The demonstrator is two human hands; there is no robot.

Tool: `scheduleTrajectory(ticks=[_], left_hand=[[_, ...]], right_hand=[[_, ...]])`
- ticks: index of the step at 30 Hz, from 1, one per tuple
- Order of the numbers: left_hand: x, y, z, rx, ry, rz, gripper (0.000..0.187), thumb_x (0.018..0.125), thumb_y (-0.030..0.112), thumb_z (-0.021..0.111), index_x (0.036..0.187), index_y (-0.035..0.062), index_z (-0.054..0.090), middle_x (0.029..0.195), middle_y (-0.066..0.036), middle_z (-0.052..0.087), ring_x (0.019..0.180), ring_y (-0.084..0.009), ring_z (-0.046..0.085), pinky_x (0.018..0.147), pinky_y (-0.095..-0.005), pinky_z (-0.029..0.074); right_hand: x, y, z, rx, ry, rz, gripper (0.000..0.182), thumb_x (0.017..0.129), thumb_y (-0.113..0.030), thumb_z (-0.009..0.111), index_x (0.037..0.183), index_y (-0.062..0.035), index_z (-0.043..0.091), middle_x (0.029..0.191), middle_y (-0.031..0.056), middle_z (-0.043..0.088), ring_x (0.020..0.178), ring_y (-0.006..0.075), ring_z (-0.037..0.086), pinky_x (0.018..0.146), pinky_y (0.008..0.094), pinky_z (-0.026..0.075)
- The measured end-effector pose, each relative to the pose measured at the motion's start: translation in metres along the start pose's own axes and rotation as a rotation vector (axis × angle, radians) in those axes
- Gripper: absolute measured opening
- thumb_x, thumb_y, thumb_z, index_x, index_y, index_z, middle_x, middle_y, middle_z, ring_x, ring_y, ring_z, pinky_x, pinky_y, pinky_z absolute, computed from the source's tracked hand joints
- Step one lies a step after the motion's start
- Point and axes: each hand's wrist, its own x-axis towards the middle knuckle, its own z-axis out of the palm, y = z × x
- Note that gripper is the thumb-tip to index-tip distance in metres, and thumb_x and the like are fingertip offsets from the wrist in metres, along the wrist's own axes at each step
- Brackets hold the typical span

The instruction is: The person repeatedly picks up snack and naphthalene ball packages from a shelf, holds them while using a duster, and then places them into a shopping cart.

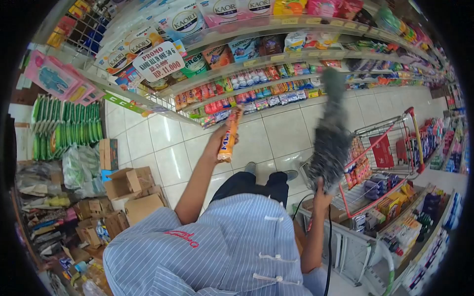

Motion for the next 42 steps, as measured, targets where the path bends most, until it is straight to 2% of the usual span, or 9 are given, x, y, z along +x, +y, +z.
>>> scheduleTrajectory(ticks=[9, 10, 12, 13, 15, 19, 33, 38, 42], left_hand=[[0.137, 0.058, -0.149, 0.457, 0.463, 0.299, 0.027, 0.081, 0.019, 0.057, 0.102, 0.0043, 0.047, 0.075, -0.008, 0.058, 0.06, -0.0185, 0.058, 0.053, -0.0308, 0.048], [0.178, 0.059, -0.187, 0.871, 0.665, 0.799, 0.025, 0.081, 0.018, 0.056, 0.1, 0.0038, 0.049, 0.079, -0.01, 0.06, 0.063, -0.023, 0.059, 0.057, -0.033, 0.049], [0.222, 0.079, -0.228, 1.313, 0.846, 0.992, 0.025, 0.079, 0.018, 0.057, 0.099, 0.0033, 0.053, 0.086, -0.014, 0.063, 0.071, -0.0308, 0.061, 0.065, -0.0358, 0.049], [0.226, 0.098, -0.229, 1.319, 0.853, 0.663, 0.027, 0.077, 0.017, 0.059, 0.099, 0.0034, 0.056, 0.09, -0.016, 0.064, 0.076, -0.034, 0.061, 0.07, -0.0364, 0.049], [0.246, 0.117, -0.269, 1.449, 0.72, 0.616, 0.025, 0.081, 0.02, 0.059, 0.098, 0.0019, 0.063, 0.084, -0.006, 0.064, 0.076, -0.0189, 0.058, 0.071, -0.0295, 0.046], [0.27, 0.147, -0.311, 1.452, 0.672, 0.664, 0.043, 0.079, 0.028, 0.063, 0.112, 0.0028, 0.053, 0.105, -0.01, 0.057, 0.094, -0.0197, 0.053, 0.079, -0.0311, 0.044], [0.325, 0.207, -0.38, 2.097, 0.932, 0.569, 0.063, 0.075, 0.053, 0.056, 0.12, 0.0098, 0.05, 0.115, -0.021, 0.054, 0.108, -0.0384, 0.05, 0.089, -0.0432, 0.041], [0.297, 0.153, -0.256, 2.375, 1.104, 0.324, 0.054, 0.079, 0.055, 0.044, 0.109, 0.0126, 0.059, 0.104, -0.02, 0.06, 0.097, -0.0372, 0.057, 0.083, -0.0462, 0.045], [0.31, 0.175, -0.314, 2.413, 0.848, 0.405, 0.043, 0.078, 0.043, 0.051, 0.109, 0.014, 0.059, 0.098, -0.019, 0.061, 0.095, -0.0362, 0.058, 0.081, -0.0446, 0.046]], right_hand=[[0.049, 0.04, -0.026, 0.034, 0.649, 0.39, 0.056, 0.076, -0.044, 0.066, 0.079, 0.012, 0.06, 0.082, 0.0159, 0.062, 0.062, 0.0218, 0.05, 0.064, 0.0353, 0.043], [0.06, 0.045, -0.031, -0.117, 0.658, 0.346, 0.056, 0.076, -0.044, 0.066, 0.077, 0.0119, 0.06, 0.081, 0.0158, 0.062, 0.058, 0.0219, 0.049, 0.061, 0.0357, 0.043], [0.084, 0.064, -0.035, -0.174, 0.713, 0.309, 0.055, 0.078, -0.04, 0.064, 0.085, 0.0138, 0.058, 0.084, 0.0189, 0.062, 0.065, 0.0254, 0.053, 0.065, 0.0377, 0.045], [0.089, 0.064, -0.028, -0.189, 0.732, 0.263, 0.054, 0.079, -0.039, 0.063, 0.086, 0.0144, 0.057, 0.085, 0.0202, 0.061, 0.068, 0.0264, 0.054, 0.067, 0.0381, 0.045], [0.109, 0.11, -0.033, -0.207, 0.749, 0.163, 0.053, 0.08, -0.036, 0.062, 0.09, 0.0155, 0.056, 0.088, 0.0226, 0.061, 0.075, 0.028, 0.056, 0.07, 0.0387, 0.045], [0.127, 0.233, -0.075, -0.29, 0.699, 0.207, 0.05, 0.08, -0.031, 0.059, 0.094, 0.0172, 0.054, 0.091, 0.0247, 0.06, 0.077, 0.029, 0.057, 0.071, 0.039, 0.045], [0.122, 0.197, -0.061, -0.306, 0.694, 0.342, 0.057, 0.078, -0.03, 0.063, 0.117, 0.0085, 0.047, 0.113, 0.0185, 0.054, 0.093, 0.0242, 0.057, 0.078, 0.0346, 0.046], [0.126, 0.225, -0.083, -0.297, 0.7, 0.28, 0.048, 0.079, -0.019, 0.063, 0.115, 0.008, 0.049, 0.112, 0.0174, 0.056, 0.091, 0.0235, 0.058, 0.079, 0.0324, 0.047], [0.13, 0.191, -0.05, -0.245, 0.768, 0.251, 0.044, 0.078, -0.018, 0.064, 0.112, 0.0066, 0.052, 0.111, 0.0163, 0.056, 0.09, 0.0234, 0.059, 0.077, 0.0325, 0.048]])
